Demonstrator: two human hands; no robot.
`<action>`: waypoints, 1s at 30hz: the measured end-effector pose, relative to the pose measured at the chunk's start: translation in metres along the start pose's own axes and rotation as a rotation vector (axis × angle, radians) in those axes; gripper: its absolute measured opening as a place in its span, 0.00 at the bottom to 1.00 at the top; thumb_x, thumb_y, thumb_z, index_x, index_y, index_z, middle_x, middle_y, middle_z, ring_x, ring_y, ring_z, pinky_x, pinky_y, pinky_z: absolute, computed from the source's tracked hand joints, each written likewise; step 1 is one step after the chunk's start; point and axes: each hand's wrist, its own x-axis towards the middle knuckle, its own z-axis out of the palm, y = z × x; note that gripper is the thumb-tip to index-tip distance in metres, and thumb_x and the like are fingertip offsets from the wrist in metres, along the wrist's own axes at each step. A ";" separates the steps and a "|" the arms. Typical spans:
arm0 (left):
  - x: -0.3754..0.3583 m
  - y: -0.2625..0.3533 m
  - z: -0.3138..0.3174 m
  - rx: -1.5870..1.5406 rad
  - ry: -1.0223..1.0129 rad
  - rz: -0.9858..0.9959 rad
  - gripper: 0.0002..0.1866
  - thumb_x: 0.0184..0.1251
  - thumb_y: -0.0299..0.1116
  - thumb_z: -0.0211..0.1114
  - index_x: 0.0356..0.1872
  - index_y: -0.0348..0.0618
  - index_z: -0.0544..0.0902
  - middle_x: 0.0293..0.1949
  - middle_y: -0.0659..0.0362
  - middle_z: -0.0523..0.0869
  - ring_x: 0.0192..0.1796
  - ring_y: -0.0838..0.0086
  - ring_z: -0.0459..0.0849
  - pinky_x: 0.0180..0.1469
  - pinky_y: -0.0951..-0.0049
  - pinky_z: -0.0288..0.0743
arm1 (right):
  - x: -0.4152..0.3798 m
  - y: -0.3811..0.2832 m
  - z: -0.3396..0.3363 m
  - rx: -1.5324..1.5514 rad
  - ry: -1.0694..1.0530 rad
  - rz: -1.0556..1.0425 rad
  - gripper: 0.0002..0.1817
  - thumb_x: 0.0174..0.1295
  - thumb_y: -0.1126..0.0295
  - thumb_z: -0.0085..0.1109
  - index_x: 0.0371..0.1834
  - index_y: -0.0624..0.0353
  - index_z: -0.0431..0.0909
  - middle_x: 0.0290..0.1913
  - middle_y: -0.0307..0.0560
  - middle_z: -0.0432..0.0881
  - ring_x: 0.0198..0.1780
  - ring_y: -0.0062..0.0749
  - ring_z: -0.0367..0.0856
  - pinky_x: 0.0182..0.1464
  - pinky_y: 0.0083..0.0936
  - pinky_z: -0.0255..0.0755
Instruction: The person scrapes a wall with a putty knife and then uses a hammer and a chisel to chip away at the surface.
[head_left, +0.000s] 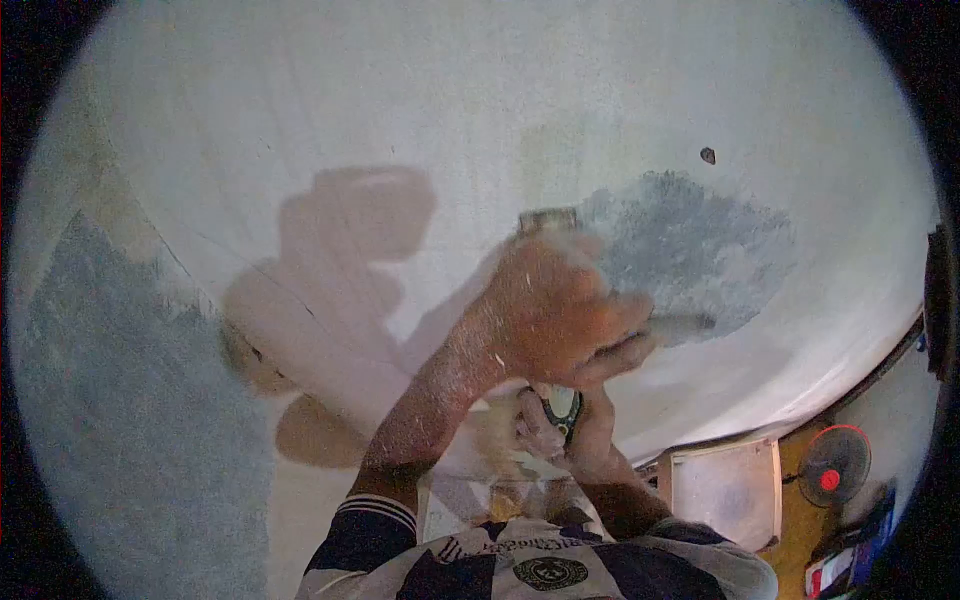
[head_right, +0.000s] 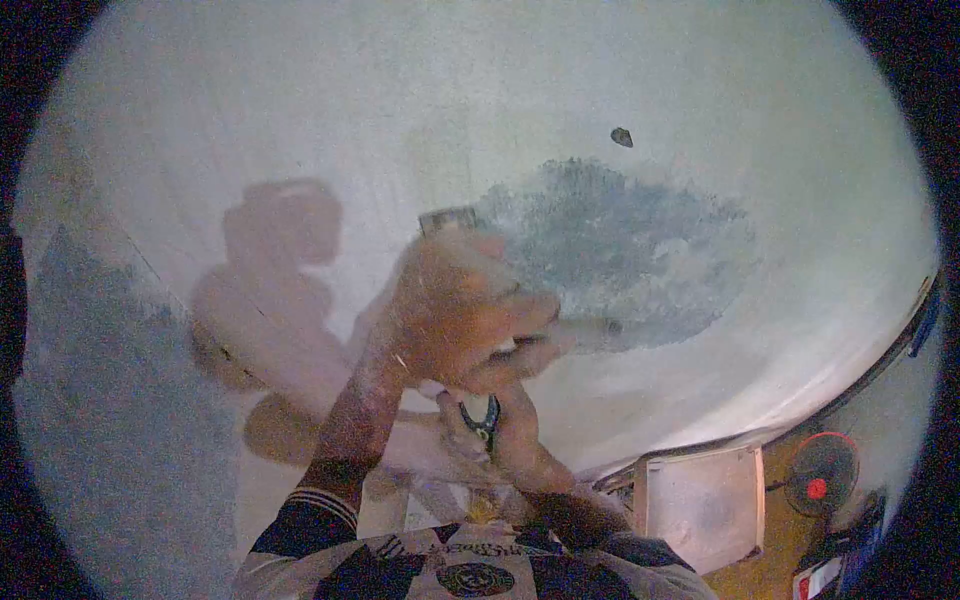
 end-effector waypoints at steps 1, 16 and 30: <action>0.004 -0.001 -0.003 -0.042 0.004 -0.006 0.17 0.59 0.48 0.68 0.22 0.47 0.81 0.12 0.55 0.75 0.20 0.58 0.79 0.26 0.54 0.74 | 0.000 -0.003 0.001 -0.033 -0.003 -0.023 0.26 0.74 0.39 0.35 0.37 0.49 0.69 0.11 0.38 0.63 0.09 0.25 0.55 0.14 0.23 0.52; -0.012 0.003 0.005 -0.052 0.048 -0.027 0.16 0.59 0.47 0.69 0.24 0.46 0.80 0.13 0.57 0.74 0.21 0.60 0.79 0.25 0.57 0.74 | -0.003 -0.008 0.005 0.172 -0.083 0.062 0.23 0.74 0.46 0.36 0.37 0.54 0.69 0.21 0.41 0.71 0.16 0.26 0.65 0.20 0.22 0.60; -0.021 -0.001 0.015 -0.060 0.095 -0.016 0.16 0.61 0.47 0.68 0.23 0.47 0.80 0.13 0.58 0.75 0.20 0.59 0.79 0.23 0.57 0.74 | -0.003 0.012 -0.014 0.292 -0.251 0.100 0.23 0.76 0.50 0.37 0.45 0.61 0.72 0.31 0.44 0.77 0.28 0.27 0.76 0.30 0.22 0.71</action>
